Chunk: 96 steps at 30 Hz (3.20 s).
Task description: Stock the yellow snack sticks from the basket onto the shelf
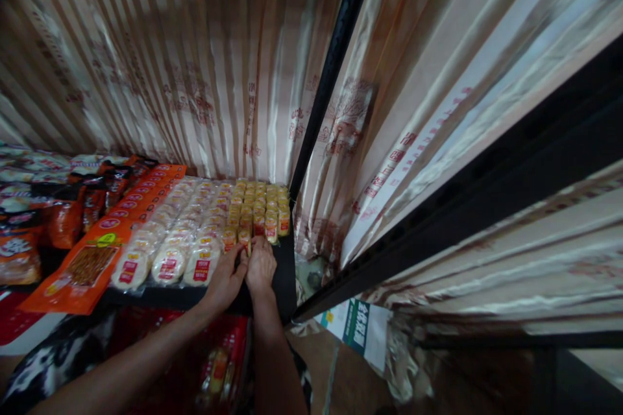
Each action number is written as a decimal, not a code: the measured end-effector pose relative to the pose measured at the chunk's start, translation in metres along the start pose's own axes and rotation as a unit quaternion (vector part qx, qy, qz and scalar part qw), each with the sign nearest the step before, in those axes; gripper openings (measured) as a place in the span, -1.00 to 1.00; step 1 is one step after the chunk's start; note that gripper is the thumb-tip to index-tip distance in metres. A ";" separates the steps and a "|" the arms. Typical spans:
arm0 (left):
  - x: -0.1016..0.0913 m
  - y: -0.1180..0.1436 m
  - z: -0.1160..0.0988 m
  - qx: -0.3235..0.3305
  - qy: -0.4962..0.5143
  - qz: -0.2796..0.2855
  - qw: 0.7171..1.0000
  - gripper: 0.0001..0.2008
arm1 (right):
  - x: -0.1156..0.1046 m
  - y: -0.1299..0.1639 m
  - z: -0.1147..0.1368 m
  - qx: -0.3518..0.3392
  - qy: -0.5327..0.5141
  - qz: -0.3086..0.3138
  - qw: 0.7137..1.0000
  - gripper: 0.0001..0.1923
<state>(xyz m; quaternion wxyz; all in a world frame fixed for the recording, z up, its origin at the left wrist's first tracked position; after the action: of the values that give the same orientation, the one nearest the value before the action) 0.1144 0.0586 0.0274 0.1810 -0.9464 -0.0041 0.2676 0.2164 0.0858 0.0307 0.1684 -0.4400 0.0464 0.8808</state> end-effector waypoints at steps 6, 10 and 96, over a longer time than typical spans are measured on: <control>0.002 0.000 -0.004 -0.001 0.020 0.008 1.000 -0.61 | 0.001 -0.004 -0.006 -0.010 -0.074 0.011 0.997 -0.89; 0.002 0.003 -0.004 -0.004 0.031 0.002 1.000 -0.60 | 0.004 -0.006 -0.011 -0.003 -0.097 0.017 0.995 -0.87; -0.010 -0.094 -0.030 0.115 -0.156 0.022 0.981 -0.74 | -0.025 -0.004 -0.003 0.056 -0.004 -0.085 0.995 -0.76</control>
<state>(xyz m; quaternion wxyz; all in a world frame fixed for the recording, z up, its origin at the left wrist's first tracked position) 0.1294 0.1357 0.0886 0.2800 -0.8655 0.0192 0.4149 0.2333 0.0823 0.0490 0.2671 -0.4285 0.0572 0.8613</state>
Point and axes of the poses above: each hand's wrist, its own y-axis away from the middle knuckle, its own x-axis out of the palm, z = x × y, the point moved 7 cm from there along -y, towards the middle knuckle, and after that the axes turned 15 degrees about x, right-handed, at the moved point
